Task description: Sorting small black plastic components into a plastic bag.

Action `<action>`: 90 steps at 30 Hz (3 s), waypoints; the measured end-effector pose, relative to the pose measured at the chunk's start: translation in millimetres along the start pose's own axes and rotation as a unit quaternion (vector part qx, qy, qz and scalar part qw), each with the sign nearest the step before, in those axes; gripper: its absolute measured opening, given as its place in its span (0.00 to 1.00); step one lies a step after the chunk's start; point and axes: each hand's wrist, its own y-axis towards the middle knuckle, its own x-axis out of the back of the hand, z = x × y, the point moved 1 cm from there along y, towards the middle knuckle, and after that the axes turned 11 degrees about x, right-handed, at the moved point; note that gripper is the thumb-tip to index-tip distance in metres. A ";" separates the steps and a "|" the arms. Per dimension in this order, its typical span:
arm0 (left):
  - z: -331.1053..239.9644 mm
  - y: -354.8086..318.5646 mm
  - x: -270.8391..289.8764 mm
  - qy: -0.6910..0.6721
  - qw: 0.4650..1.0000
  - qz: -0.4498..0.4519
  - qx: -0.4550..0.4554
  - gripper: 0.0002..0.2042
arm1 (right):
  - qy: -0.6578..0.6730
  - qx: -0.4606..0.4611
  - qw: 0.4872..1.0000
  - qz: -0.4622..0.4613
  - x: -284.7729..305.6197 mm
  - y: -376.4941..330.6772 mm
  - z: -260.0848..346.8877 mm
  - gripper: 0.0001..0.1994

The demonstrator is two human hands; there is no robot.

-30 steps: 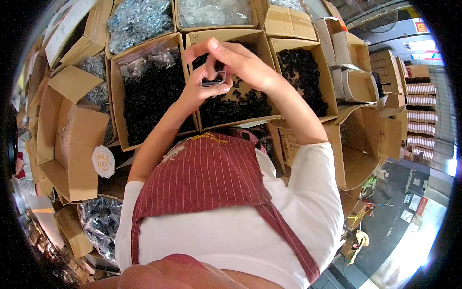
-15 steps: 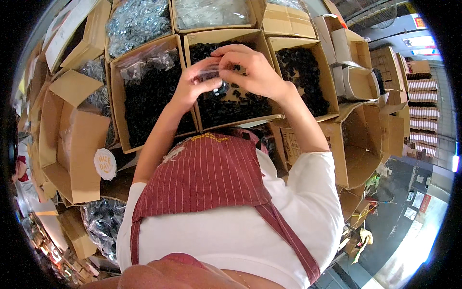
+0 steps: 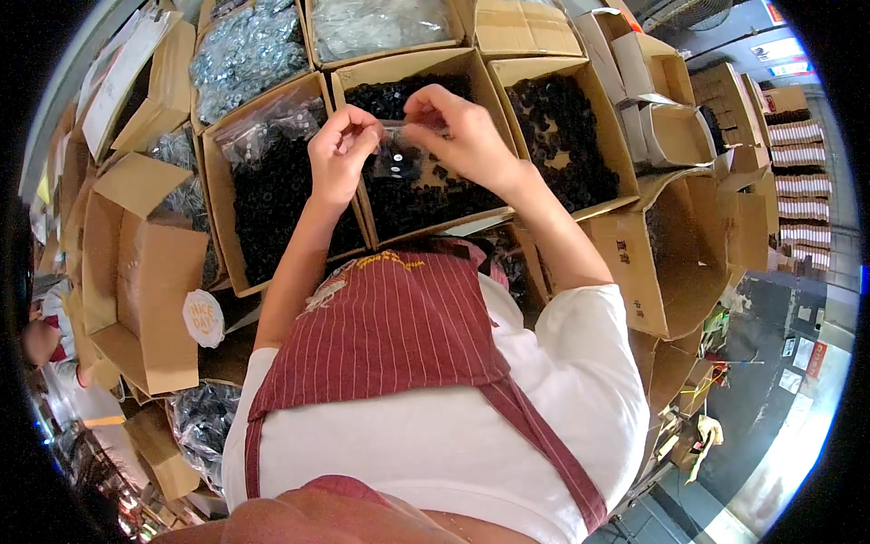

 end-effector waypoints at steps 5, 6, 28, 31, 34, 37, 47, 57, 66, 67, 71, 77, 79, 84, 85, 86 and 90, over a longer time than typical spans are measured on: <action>-9.8 -4.1 -8.4 0.087 0.996 0.028 -0.023 0.01 | -0.061 0.059 0.996 0.030 -9.5 -3.5 1.6 0.08; -10.2 -5.0 -8.5 0.075 0.996 0.040 -0.017 0.01 | -0.076 0.073 0.994 0.032 -9.8 -6.1 0.8 0.08; -42.1 -53.0 -85.6 -0.095 0.957 0.257 0.098 0.09 | 0.087 -0.102 0.980 -0.146 14.0 -154.7 58.9 0.27; -35.9 -54.2 -82.2 -0.066 0.950 0.274 0.136 0.13 | 0.068 -0.204 0.955 -0.207 24.0 -191.2 58.5 0.22; -32.4 -62.9 -60.4 -0.033 0.954 0.250 0.163 0.18 | -0.125 -0.343 0.929 -0.063 42.9 -235.1 44.3 0.31; -27.2 -80.6 -22.6 0.003 0.967 0.195 0.162 0.25 | -0.282 -0.392 0.865 0.137 41.7 -245.3 37.6 0.37; -215.7 -157.0 130.8 0.348 0.920 -0.173 0.059 0.13 | -0.031 -0.166 0.964 0.203 17.6 -99.0 66.4 0.19; -120.9 -96.0 408.3 0.583 0.701 -0.263 0.314 0.31 | 0.037 -0.004 0.937 0.348 -2.2 38.8 48.6 0.21; -140.1 -54.6 351.8 0.676 0.625 -0.272 0.280 0.18 | -0.205 0.304 0.908 0.203 -160.5 145.9 -37.6 0.12; -145.5 -59.5 335.6 0.674 0.627 -0.274 0.279 0.18 | -0.273 0.283 0.901 0.184 -182.5 159.3 -47.5 0.11; -174.2 -81.9 259.1 0.687 0.649 -0.304 0.118 0.28 | -0.306 0.284 0.882 0.220 -262.0 183.7 -58.0 0.09; -220.1 -119.0 161.7 0.640 0.720 -0.269 0.022 0.30 | -0.319 0.315 0.853 0.267 -265.3 191.5 -54.6 0.12; -222.9 -129.7 144.8 0.592 0.740 -0.319 0.013 0.29 | -0.210 0.214 0.897 0.324 -242.1 194.0 -42.6 0.11; -191.3 -137.8 128.8 0.581 0.739 -0.340 0.028 0.28 | -0.038 0.329 0.919 0.215 -180.2 184.3 -9.0 0.16; -180.3 -135.2 127.5 0.584 0.739 -0.336 0.025 0.28 | -0.040 0.325 0.920 0.216 -168.1 181.8 7.2 0.16; -170.7 -128.9 125.7 0.582 0.743 -0.331 0.024 0.28 | -0.017 0.285 0.928 0.241 -156.6 179.1 22.5 0.14; -141.7 -91.2 118.7 0.425 0.862 -0.278 0.010 0.27 | 0.077 0.271 0.927 0.248 -135.6 160.6 55.0 0.09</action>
